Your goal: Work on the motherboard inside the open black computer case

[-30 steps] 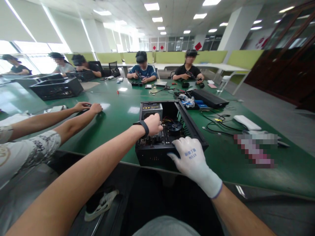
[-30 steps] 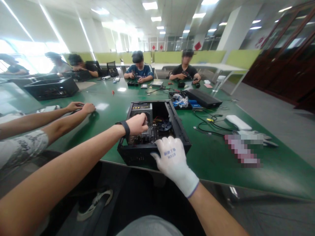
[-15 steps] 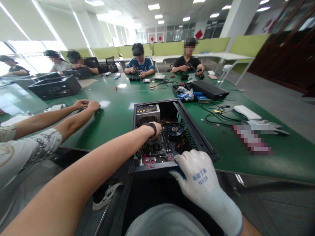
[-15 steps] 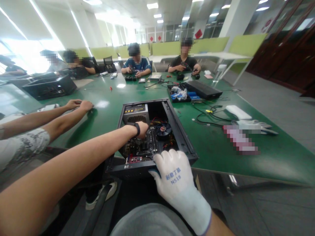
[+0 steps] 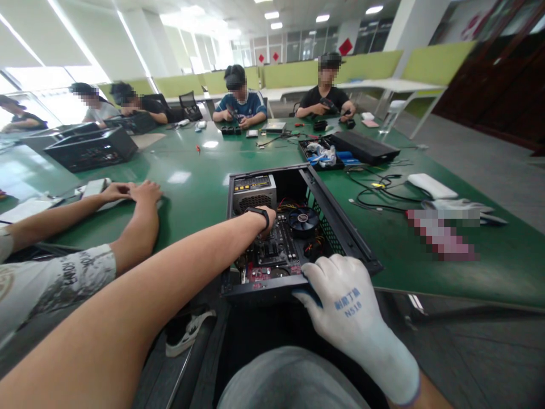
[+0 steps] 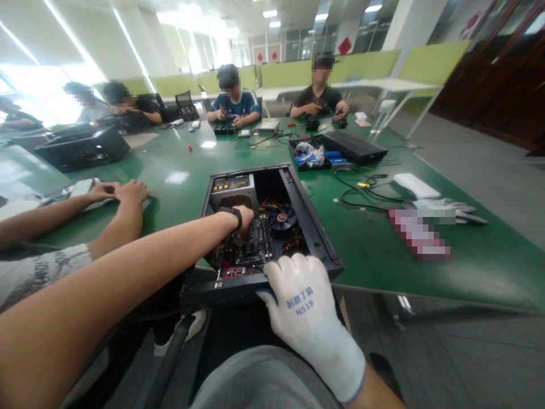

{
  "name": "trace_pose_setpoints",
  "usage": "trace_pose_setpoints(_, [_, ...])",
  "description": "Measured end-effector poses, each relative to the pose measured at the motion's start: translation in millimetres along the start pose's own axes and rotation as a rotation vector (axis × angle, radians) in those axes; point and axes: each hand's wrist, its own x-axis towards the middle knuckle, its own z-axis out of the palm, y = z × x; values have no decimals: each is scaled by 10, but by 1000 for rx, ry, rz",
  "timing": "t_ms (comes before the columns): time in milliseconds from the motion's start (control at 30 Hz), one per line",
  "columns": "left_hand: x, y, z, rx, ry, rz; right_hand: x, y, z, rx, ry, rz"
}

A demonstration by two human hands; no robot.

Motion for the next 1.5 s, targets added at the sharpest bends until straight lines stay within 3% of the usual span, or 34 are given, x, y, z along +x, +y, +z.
trace_pose_setpoints(367, [147,-37,38,10,-17,-16,17,-10,-1,-4,-10,6])
trace_pose_setpoints(1000, [76,1,-66,-52,-19,12,21,-10,-28,-11,-37,9])
trace_pose_setpoints(1233, [82,-24,-39,-25,24,27,6,1,-17,-1,-36,7])
trace_pose_setpoints(1500, [126,-28,-28,-17,-14,19,-3,2,-1,-19,-8,5])
